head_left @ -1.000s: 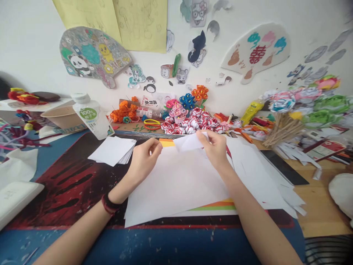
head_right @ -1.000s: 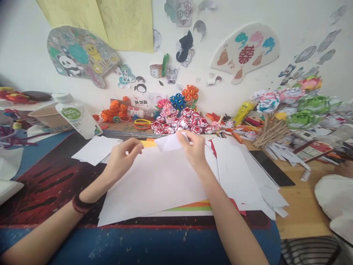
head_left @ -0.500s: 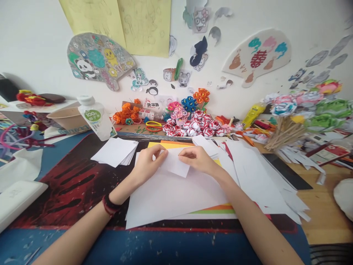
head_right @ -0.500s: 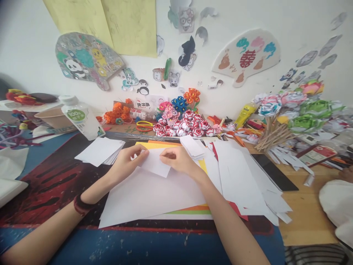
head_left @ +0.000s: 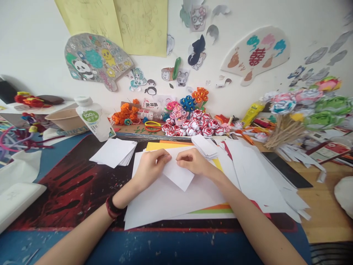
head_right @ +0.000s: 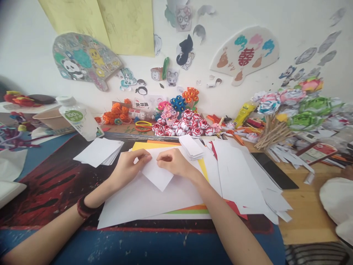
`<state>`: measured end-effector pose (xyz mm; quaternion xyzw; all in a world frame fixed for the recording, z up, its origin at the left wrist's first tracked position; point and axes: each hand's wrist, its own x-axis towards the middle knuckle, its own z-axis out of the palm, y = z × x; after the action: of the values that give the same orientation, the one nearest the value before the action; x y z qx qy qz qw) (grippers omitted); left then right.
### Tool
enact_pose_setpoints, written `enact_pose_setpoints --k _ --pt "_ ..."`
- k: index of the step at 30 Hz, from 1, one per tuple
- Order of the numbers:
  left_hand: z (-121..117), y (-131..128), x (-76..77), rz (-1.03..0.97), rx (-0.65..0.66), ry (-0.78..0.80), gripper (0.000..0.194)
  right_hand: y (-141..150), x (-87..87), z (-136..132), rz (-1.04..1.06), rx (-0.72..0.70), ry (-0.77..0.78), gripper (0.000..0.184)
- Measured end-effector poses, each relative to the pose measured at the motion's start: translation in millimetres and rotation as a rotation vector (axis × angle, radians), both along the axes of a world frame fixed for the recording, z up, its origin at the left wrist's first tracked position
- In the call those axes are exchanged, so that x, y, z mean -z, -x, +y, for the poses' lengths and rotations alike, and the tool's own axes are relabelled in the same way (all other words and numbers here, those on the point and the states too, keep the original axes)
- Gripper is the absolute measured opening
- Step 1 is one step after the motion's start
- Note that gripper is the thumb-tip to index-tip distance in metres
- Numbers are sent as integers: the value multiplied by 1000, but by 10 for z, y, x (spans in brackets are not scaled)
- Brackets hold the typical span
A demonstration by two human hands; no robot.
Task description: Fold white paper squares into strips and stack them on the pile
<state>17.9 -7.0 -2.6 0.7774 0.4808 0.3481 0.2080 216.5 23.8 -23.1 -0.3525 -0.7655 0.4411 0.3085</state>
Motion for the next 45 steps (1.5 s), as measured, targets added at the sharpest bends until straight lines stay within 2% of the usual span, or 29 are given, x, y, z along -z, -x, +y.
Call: enact_pose_setpoints --k 10,15,23,34,41,45 --pt "-29 2 9 -20 -33 -36 21 0 -5 11 65 -5 16 16" --pt "-41 -10 11 8 -22 -49 21 6 -1 14 19 5 -11 15" --pt "-68 -57 13 29 -76 -88 20 17 35 48 -15 24 -15 17" --pt "-45 -24 7 21 -118 -120 20 1 -12 30 -27 9 -53 13" --pt "102 216 -27 -39 -238 -129 21 -123 -52 58 -82 58 -38 13" --pt "244 437 -50 -215 -458 -192 23 -223 -12 131 -216 259 -134 15"
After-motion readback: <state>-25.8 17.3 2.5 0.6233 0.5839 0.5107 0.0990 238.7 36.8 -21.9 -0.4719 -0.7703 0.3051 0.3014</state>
